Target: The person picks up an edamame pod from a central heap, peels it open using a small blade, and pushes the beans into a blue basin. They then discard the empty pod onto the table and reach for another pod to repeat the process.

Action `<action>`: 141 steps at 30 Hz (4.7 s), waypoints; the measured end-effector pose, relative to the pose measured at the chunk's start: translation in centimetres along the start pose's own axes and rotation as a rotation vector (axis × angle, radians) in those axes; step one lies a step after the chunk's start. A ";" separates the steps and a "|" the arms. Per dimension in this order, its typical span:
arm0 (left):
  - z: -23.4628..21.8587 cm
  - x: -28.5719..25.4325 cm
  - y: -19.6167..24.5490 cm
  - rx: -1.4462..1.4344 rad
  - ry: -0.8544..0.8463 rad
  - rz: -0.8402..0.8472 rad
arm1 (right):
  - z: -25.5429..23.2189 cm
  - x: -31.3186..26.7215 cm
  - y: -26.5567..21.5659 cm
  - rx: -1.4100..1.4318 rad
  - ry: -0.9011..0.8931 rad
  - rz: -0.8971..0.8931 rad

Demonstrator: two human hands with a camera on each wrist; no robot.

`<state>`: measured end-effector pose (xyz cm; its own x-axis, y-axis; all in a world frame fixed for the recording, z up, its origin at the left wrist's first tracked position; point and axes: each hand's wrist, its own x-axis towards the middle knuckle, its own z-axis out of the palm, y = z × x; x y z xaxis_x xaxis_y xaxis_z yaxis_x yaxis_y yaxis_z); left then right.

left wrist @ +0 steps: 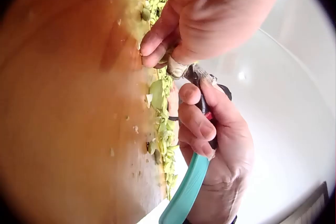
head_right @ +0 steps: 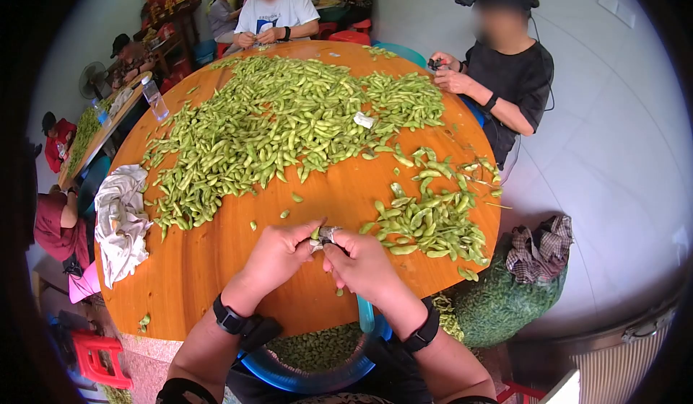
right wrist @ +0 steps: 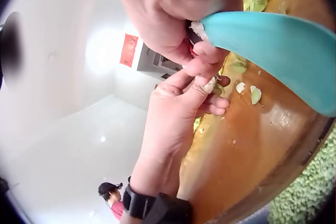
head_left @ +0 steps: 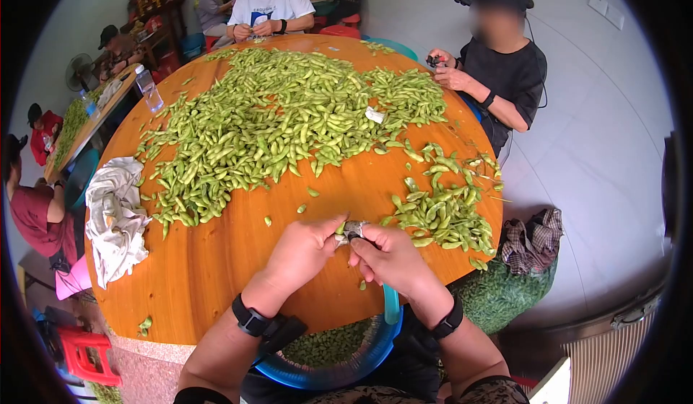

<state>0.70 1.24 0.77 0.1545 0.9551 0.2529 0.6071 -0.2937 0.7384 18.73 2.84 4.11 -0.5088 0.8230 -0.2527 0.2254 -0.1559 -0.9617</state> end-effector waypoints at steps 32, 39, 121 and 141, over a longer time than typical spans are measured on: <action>-0.2 0.1 0.3 -0.045 -0.075 0.059 | -0.2 0.3 0.4 0.030 -0.002 -0.020; 0.2 -0.1 0.0 -0.023 -0.039 0.041 | 0.0 1.1 2.1 0.040 0.062 -0.099; 2.0 -0.1 2.5 -0.289 -0.037 0.045 | -3.3 -3.5 3.7 0.157 0.096 -0.063; 1.9 -1.1 2.7 0.150 -0.071 0.205 | 0.0 -2.6 4.5 0.276 0.214 -0.119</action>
<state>3.61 -0.58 1.32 0.3371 0.8783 0.3390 0.6657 -0.4770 0.5738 21.08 0.02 0.43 -0.3258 0.9354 -0.1376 -0.0725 -0.1698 -0.9828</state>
